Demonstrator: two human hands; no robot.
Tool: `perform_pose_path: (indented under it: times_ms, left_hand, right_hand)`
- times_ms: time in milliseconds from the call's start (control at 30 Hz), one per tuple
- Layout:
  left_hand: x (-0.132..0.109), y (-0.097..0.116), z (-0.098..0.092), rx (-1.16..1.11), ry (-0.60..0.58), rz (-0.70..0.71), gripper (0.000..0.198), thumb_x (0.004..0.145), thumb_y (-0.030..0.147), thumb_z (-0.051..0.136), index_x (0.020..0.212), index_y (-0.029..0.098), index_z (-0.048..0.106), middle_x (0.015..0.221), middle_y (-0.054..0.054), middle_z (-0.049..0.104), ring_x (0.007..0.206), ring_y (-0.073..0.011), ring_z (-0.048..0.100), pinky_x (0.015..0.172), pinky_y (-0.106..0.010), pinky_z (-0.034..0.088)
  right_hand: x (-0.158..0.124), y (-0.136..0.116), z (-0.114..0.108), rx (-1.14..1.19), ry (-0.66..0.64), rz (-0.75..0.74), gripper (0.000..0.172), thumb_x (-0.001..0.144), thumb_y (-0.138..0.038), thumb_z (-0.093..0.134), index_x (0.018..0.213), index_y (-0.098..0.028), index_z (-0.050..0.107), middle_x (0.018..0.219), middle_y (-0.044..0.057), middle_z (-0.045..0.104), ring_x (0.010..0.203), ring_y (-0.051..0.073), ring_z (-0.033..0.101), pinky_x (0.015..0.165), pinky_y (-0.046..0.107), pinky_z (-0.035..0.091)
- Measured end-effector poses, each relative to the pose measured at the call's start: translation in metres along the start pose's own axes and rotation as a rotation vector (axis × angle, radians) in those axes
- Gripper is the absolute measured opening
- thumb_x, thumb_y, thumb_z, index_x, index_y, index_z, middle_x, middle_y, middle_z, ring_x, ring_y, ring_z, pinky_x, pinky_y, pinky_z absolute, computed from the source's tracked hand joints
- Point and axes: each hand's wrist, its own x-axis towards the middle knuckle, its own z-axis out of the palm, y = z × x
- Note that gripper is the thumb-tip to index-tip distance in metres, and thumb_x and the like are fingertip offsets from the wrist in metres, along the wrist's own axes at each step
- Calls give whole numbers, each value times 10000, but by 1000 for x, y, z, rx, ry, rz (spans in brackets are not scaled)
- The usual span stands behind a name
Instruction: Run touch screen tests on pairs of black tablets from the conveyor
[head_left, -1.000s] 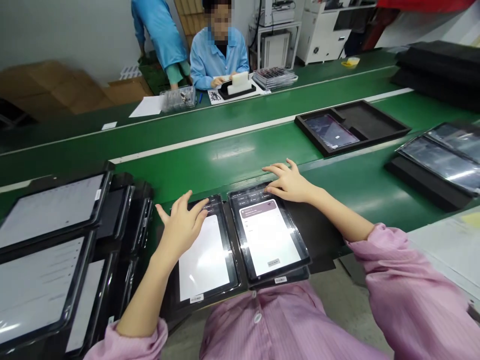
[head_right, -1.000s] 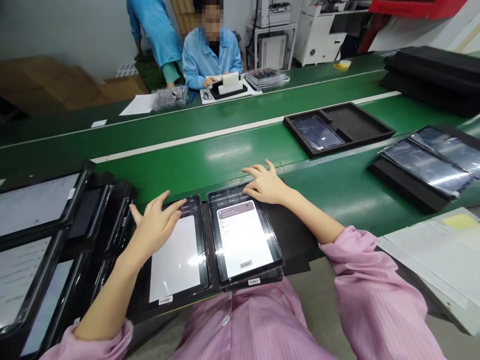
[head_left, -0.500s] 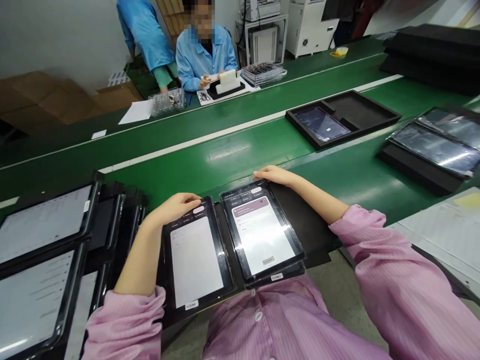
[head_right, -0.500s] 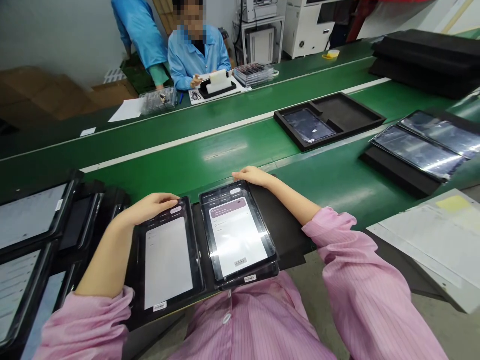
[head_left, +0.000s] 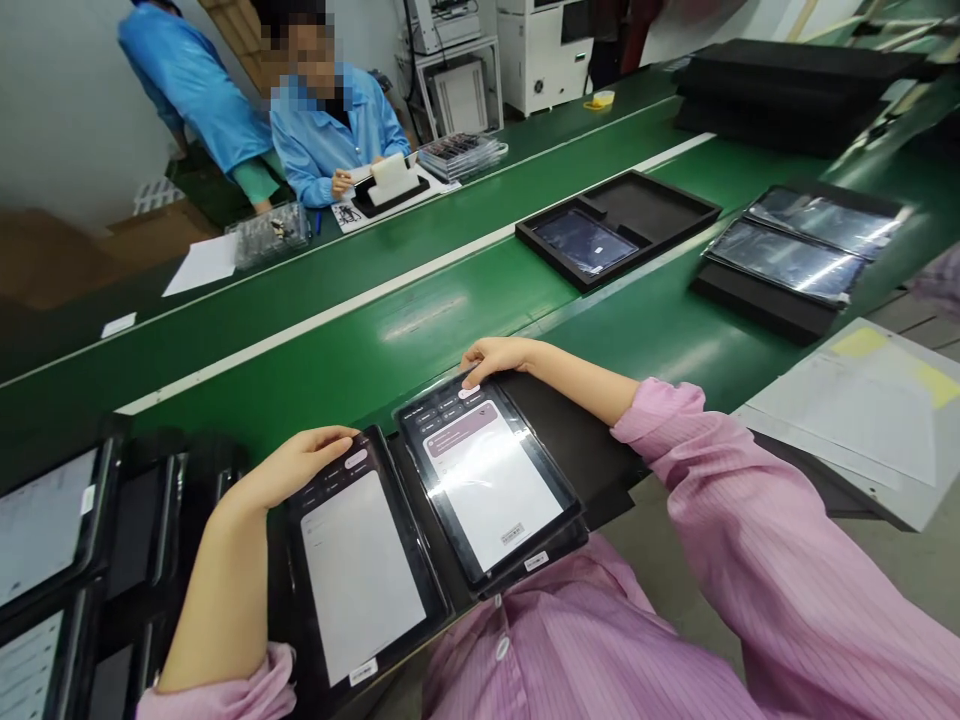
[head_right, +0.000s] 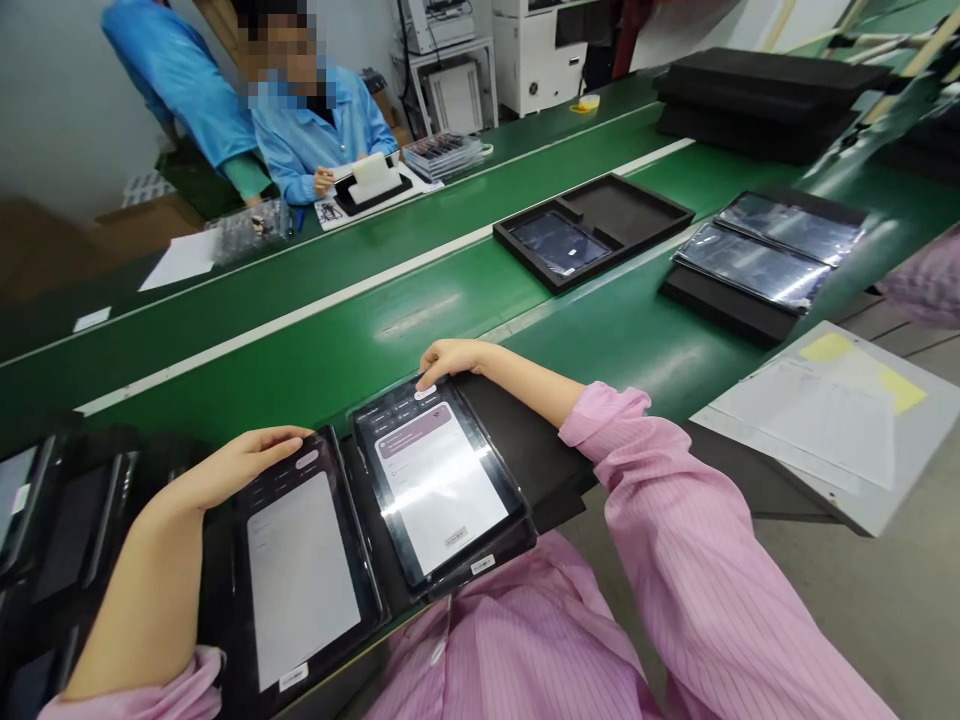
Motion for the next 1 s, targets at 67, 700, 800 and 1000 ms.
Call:
perform_pose_path:
  times_ms: [67, 700, 800, 1000]
  left_hand:
    - [4, -2, 0, 51, -21, 7, 887, 599, 947, 609, 1064, 217, 801, 1264, -119, 784, 1251, -424, 684, 1145, -505, 516]
    - [-2, -15, 15, 74, 309, 5, 529, 823, 575, 467, 1089, 209, 740, 1101, -123, 816, 1093, -359, 766, 1085, -475, 554]
    - [-17, -5, 35, 151, 316, 52, 571, 919, 531, 389, 1271, 211, 705, 1340, -120, 749, 1298, -342, 676, 1209, -509, 441]
    - [-41, 33, 79, 438, 267, 59, 584, 992, 466, 537, 1526, 235, 504, 1596, -219, 523, 1526, -429, 424, 1204, -842, -10]
  right_hand:
    - [-1, -4, 2, 3, 14, -20, 439, 474, -433, 935, 680, -189, 634, 632, -60, 574, 628, 117, 501, 567, 249, 332]
    - [-46, -16, 0, -540, 521, 35, 248, 905, -189, 677, 1151, -215, 694, 1253, 119, 646, 1250, 311, 562, 1103, 474, 406]
    - [-74, 1, 19, -597, 525, 42, 211, 865, -280, 763, 1068, -240, 721, 1229, 113, 635, 1247, 349, 559, 1060, 514, 433]
    - [-106, 49, 62, -703, 659, -18, 241, 824, -355, 816, 1040, -274, 746, 1371, 112, 625, 1298, 362, 542, 1046, 524, 445]
